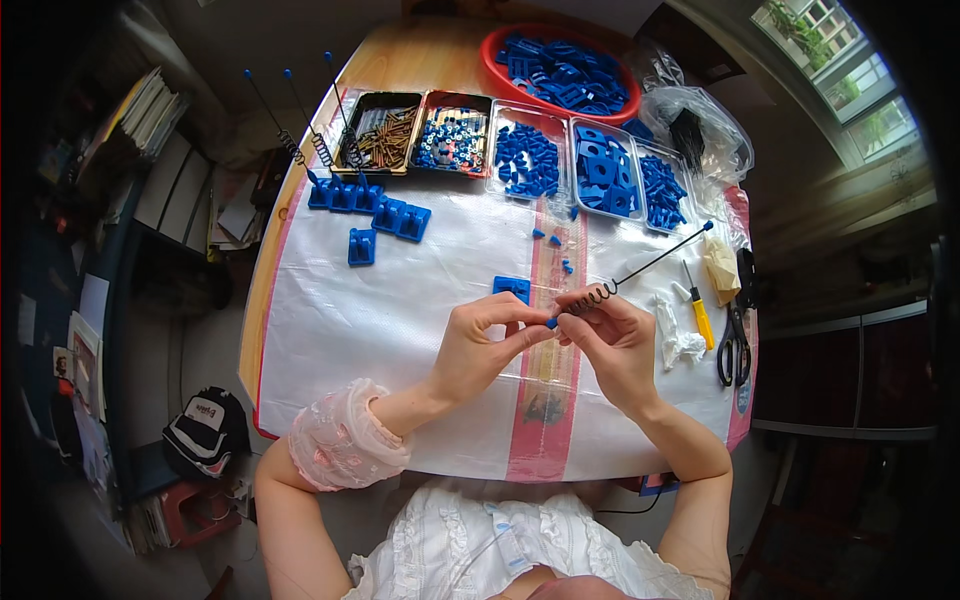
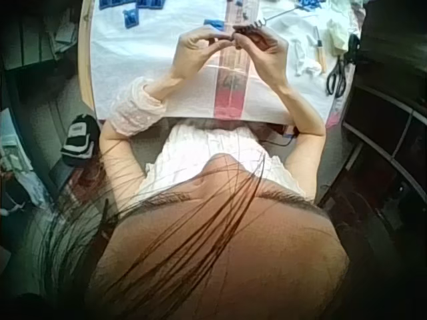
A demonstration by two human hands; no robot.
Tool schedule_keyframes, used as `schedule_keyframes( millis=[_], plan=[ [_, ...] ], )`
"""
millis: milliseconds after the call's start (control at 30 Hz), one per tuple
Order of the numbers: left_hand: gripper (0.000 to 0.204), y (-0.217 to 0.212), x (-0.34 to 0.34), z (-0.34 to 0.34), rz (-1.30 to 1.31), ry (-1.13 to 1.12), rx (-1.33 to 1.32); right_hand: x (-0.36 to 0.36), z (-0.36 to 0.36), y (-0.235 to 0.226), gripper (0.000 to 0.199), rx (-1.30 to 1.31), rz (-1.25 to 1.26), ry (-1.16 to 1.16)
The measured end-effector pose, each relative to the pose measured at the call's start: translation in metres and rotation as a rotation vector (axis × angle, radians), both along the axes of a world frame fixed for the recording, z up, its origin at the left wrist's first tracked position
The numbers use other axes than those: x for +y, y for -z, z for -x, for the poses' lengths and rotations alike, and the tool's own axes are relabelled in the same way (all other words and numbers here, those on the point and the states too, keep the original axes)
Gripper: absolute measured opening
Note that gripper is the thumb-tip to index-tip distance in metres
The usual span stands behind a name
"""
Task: Manually assemble plastic components and a spring onto a rod, then apply adhesive using a small applicator.
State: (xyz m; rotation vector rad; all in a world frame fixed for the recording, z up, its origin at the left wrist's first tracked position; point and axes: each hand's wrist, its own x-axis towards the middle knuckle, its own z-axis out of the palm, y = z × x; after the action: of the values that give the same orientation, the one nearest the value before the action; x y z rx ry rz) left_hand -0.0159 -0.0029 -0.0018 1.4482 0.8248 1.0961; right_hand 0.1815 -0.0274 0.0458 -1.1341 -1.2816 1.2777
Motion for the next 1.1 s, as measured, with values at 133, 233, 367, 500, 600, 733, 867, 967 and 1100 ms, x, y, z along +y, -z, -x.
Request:
schedule_keyframes(
  millis=[133, 233, 367, 500, 600, 733, 867, 967, 1100],
  plan=[
    [0.021, -0.005, 0.007, 0.004, -0.060, -0.049, -0.034, 0.008, -0.003, -0.013, 0.025, -0.034, -0.063, -0.009],
    [0.021, -0.012, 0.024, 0.026, -0.156, -0.089, 0.068, 0.018, -0.001, -0.028, 0.020, -0.111, -0.159, -0.003],
    [0.020, -0.014, 0.053, 0.047, -0.184, -0.146, 0.234, 0.035, -0.002, -0.025, 0.024, -0.145, -0.213, -0.035],
    [0.030, -0.008, 0.053, 0.047, -0.119, -0.094, 0.404, 0.050, -0.001, -0.014, 0.025, -0.133, -0.183, -0.091],
    [0.040, 0.007, 0.047, 0.039, -0.225, -0.070, 0.507, 0.052, -0.004, 0.000, 0.025, -0.124, -0.229, -0.088],
    [0.044, 0.011, 0.044, 0.035, -0.268, -0.098, 0.605, 0.055, -0.003, 0.005, 0.025, -0.131, -0.267, -0.095],
    [0.042, 0.012, 0.042, 0.032, -0.331, -0.117, 0.637, 0.055, -0.003, 0.003, 0.026, -0.173, -0.205, -0.128],
    [0.041, 0.013, 0.042, 0.032, -0.354, -0.120, 0.643, 0.055, -0.002, 0.004, 0.026, -0.173, -0.207, -0.121],
    [0.040, 0.014, 0.042, 0.032, -0.363, -0.124, 0.637, 0.056, -0.002, 0.005, 0.025, -0.183, -0.258, -0.118]
  ],
)
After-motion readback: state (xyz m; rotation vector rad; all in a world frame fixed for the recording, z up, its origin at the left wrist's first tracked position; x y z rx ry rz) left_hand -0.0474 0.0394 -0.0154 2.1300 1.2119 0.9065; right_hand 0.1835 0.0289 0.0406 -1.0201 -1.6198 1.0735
